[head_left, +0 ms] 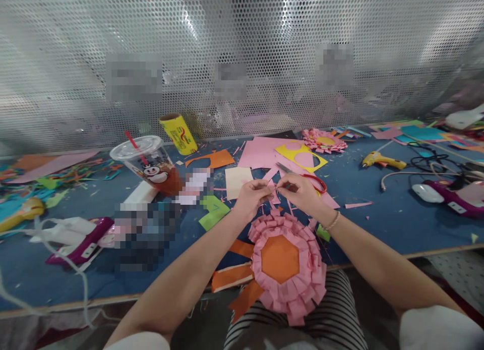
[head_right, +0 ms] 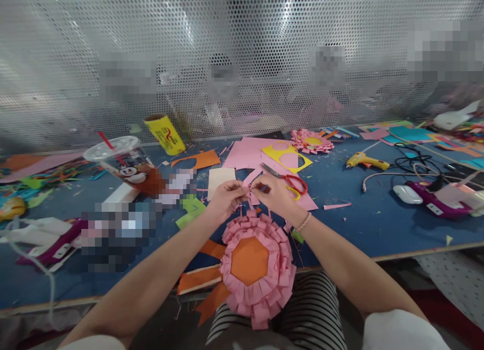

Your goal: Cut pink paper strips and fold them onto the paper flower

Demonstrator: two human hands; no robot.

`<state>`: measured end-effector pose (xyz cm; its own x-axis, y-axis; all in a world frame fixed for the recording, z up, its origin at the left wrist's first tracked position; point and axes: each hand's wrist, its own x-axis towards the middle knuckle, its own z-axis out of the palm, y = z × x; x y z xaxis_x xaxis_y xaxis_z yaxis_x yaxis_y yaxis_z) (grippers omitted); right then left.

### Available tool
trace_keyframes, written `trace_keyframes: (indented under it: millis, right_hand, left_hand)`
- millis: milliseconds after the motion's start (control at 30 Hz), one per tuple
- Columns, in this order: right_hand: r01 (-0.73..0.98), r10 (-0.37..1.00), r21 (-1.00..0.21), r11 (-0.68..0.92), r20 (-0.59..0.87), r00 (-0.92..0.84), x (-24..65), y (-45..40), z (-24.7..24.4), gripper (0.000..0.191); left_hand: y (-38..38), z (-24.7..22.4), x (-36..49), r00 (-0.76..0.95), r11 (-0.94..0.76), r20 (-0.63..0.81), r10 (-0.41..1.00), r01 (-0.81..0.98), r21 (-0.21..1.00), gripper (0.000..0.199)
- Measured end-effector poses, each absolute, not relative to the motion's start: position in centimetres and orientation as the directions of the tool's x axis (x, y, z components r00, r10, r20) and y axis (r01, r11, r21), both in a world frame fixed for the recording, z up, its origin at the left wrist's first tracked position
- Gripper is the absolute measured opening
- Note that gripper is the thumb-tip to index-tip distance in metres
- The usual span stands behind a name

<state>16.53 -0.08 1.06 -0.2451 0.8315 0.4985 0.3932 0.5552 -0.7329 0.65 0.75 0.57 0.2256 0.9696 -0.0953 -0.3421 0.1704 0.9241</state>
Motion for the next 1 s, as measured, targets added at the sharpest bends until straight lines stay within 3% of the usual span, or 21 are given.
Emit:
trace_keyframes:
  millis: [333, 567, 733, 1000]
  right_hand:
    - [0.475, 0.7, -0.534, 0.7, 0.645, -0.307, 16.7, -0.3, 1.1, 0.011]
    - [0.537, 0.536, -0.28, 0.796, 0.737, -0.411, 16.9, 0.0, 0.4, 0.015]
    - [0.584, 0.499, -0.103, 0.805, 0.649, -0.574, 17.4, -0.2, 0.4, 0.023]
    - [0.621, 0.571, -0.138, 0.772, 0.58, -0.581, 17.8, -0.5, 0.5, 0.028]
  left_hand:
    - [0.5, 0.9, 0.7, 0.24, 0.251, -0.162, 0.957, -0.409, 0.877, 0.025]
    - [0.6, 0.7, 0.8, 0.236, 0.255, -0.168, 0.957, -0.412, 0.875, 0.025]
    - [0.7, 0.5, 0.8, 0.216, 0.243, -0.163, 0.963, -0.424, 0.873, 0.024]
    - [0.8, 0.6, 0.7, 0.194, 0.237, -0.168, 0.967, -0.426, 0.873, 0.024]
